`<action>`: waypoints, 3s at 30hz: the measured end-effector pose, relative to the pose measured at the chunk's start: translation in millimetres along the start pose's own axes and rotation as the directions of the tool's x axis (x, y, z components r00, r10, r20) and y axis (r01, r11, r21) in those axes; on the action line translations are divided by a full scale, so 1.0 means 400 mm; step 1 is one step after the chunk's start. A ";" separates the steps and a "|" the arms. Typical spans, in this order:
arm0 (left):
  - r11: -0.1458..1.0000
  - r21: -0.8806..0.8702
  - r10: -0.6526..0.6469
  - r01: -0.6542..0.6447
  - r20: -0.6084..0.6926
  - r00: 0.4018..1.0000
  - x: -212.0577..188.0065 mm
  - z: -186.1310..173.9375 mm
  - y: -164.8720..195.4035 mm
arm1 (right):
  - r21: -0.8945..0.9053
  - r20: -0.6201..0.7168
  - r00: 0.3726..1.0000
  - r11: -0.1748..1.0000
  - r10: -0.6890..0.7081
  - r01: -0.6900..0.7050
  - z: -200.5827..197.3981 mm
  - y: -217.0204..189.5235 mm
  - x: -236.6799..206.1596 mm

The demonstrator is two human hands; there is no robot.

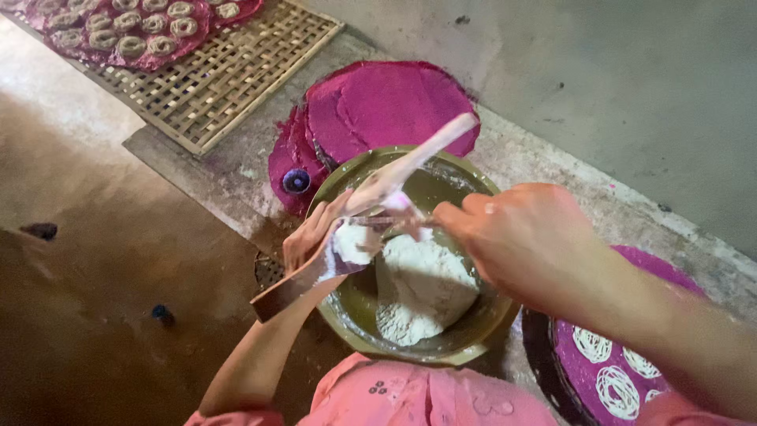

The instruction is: The person scoops white dough from a large basin into a handheld wooden extruder press, then squeezes the tool to extrude thin strands into spiral nests on round pink mats. When a mat is filled, the person lifts it and places it onto a woven bamboo tray with other completed mats.

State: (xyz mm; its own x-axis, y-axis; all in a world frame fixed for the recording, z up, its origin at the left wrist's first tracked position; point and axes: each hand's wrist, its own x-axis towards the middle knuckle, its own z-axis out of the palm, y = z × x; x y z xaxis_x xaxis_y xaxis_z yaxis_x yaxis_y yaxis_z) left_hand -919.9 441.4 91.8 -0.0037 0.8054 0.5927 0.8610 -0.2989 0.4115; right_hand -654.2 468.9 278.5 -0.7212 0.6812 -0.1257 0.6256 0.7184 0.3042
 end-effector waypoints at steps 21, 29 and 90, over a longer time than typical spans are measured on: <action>0.977 -0.134 -0.174 0.167 -0.047 0.984 -0.001 0.098 -0.040 | 0.626 -0.572 0.793 0.736 0.211 0.256 0.236 -0.113 0.084; 0.991 0.131 -0.028 0.026 0.014 1.000 0.025 0.114 -0.082 | 0.945 -0.238 0.955 0.270 0.177 0.186 0.391 -0.137 0.047; 0.798 -0.598 0.204 0.071 0.380 0.903 -0.058 0.343 0.641 | 0.984 0.152 0.868 -0.157 0.473 -0.087 0.793 -0.060 -0.816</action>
State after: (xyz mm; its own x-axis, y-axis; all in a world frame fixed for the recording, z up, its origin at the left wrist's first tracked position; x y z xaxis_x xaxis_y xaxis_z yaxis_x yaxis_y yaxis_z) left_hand -629.4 416.4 88.5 0.3650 0.8603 0.3559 0.3831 -0.4872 0.7848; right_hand -339.3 274.0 12.6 -0.2849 0.9523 -0.1090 0.2577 -0.0334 -0.9656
